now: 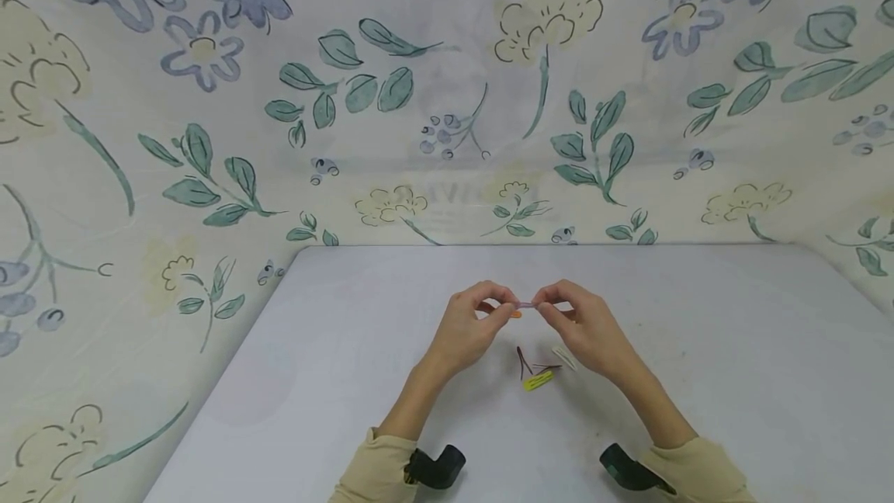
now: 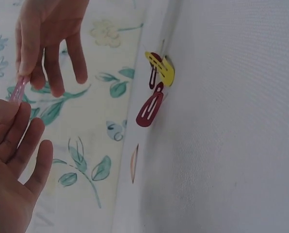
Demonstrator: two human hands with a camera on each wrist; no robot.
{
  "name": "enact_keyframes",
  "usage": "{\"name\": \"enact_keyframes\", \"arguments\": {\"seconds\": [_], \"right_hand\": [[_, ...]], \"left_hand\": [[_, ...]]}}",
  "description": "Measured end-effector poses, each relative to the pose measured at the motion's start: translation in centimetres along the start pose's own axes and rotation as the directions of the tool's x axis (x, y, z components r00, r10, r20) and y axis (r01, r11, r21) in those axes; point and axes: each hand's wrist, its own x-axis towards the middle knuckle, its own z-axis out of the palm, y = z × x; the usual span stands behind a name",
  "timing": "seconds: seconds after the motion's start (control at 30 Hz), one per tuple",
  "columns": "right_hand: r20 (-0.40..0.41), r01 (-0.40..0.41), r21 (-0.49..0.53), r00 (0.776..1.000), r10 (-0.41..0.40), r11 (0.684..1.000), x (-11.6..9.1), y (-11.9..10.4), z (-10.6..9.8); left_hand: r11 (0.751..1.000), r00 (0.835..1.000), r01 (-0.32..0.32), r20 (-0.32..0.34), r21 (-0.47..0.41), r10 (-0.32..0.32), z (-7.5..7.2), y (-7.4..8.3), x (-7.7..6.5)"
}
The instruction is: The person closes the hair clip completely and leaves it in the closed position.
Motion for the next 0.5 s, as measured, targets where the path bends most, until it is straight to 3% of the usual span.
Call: {"name": "enact_keyframes", "arguments": {"seconds": [0.2,0.5], "right_hand": [[-0.002,-0.008,0.005,1.0,0.008,1.0,-0.02,0.2,-0.13],[-0.015,-0.064,0.016,0.998,0.064,0.998,0.04,0.19,-0.14]], "left_hand": [[0.999,0.999,0.031,0.029,-0.041,-0.03,0.26,0.05,-0.09],[0.996,0.999,0.05,-0.013,-0.068,-0.051,0.54,-0.13,0.04]]}}
